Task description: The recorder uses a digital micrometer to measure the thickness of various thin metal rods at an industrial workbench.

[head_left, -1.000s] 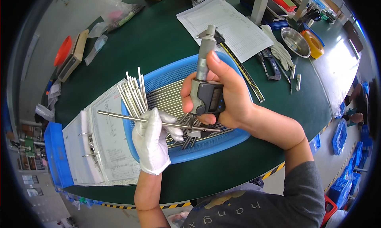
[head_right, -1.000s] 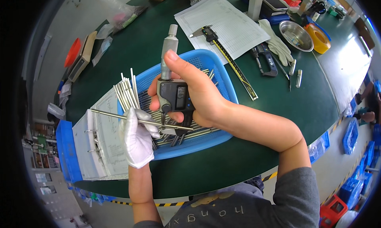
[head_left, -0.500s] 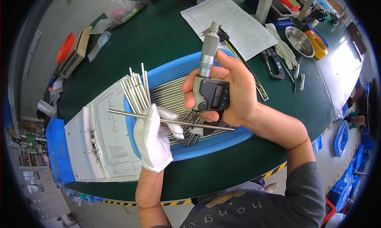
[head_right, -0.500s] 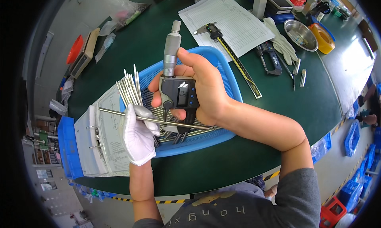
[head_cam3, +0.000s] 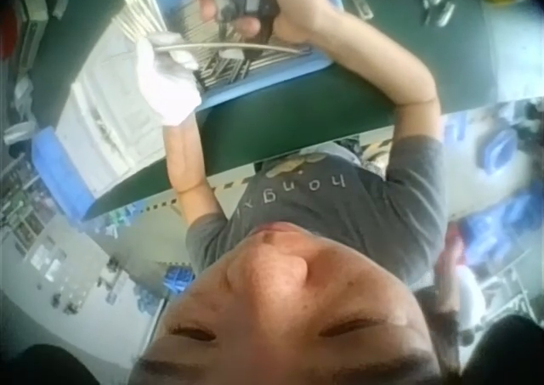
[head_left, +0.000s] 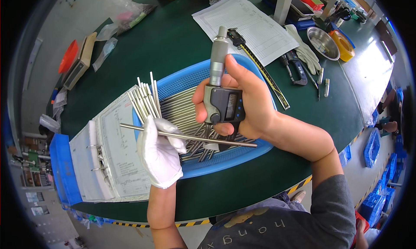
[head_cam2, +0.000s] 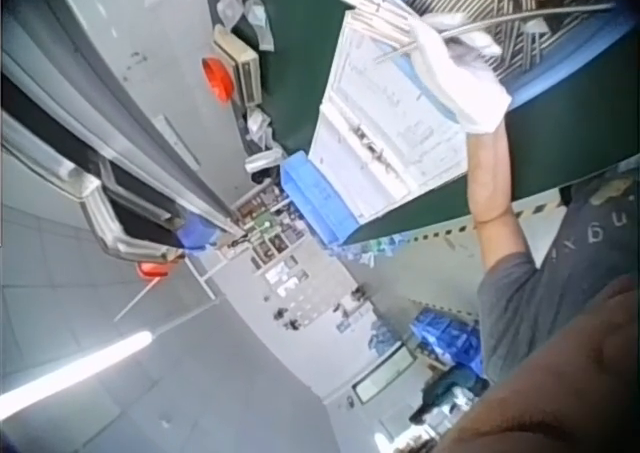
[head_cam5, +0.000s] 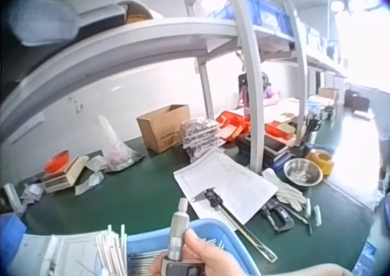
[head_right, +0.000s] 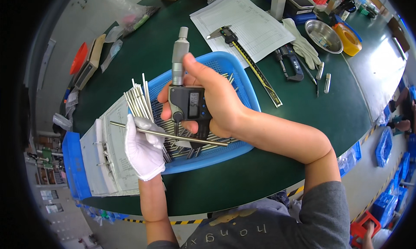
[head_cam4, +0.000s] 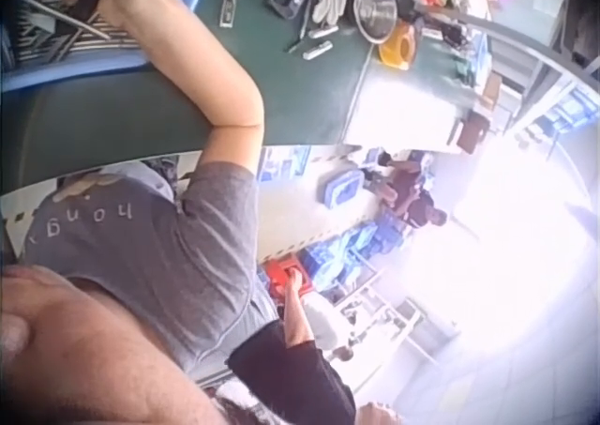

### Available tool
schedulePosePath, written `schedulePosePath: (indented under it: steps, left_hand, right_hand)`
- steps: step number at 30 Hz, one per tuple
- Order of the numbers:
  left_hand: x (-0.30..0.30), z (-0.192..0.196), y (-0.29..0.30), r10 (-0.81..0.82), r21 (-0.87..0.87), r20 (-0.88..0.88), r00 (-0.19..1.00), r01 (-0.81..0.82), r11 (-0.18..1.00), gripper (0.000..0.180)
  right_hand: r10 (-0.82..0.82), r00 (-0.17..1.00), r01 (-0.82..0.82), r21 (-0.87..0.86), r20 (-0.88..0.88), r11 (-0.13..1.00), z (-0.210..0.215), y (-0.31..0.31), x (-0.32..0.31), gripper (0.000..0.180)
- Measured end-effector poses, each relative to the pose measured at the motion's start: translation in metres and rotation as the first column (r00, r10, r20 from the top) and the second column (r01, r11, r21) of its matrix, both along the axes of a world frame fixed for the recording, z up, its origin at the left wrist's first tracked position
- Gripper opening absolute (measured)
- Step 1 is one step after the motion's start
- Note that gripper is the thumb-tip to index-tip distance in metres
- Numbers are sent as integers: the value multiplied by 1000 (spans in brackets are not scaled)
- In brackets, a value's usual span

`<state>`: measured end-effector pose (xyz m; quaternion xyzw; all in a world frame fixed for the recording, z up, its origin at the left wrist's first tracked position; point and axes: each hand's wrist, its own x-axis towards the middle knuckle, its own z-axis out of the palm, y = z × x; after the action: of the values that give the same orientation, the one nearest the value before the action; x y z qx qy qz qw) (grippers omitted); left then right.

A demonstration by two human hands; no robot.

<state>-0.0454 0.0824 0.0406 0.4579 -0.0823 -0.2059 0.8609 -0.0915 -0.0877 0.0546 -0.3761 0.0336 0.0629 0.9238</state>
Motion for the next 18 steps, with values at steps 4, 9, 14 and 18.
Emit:
schedulePosePath:
  steps: [4,9,14,18]
  left_hand:
    - [-4,-1,-1,-73,114,50,996,67,991,36]
    - [-5,2,-2,-144,170,72,987,130,977,36]
    - [-6,2,-4,-147,183,76,986,131,974,37]
    - [-1,4,-3,-3,23,-16,1000,3,1000,39]
  right_hand:
    - [7,1000,-6,63,-3,998,-2,0,3,65]
    - [13,1000,-14,79,15,997,-1,0,2,65]
    - [-29,1000,28,-20,-8,999,1,0,0,66]
    - [5,1000,-4,-61,24,998,-1,0,1,66]
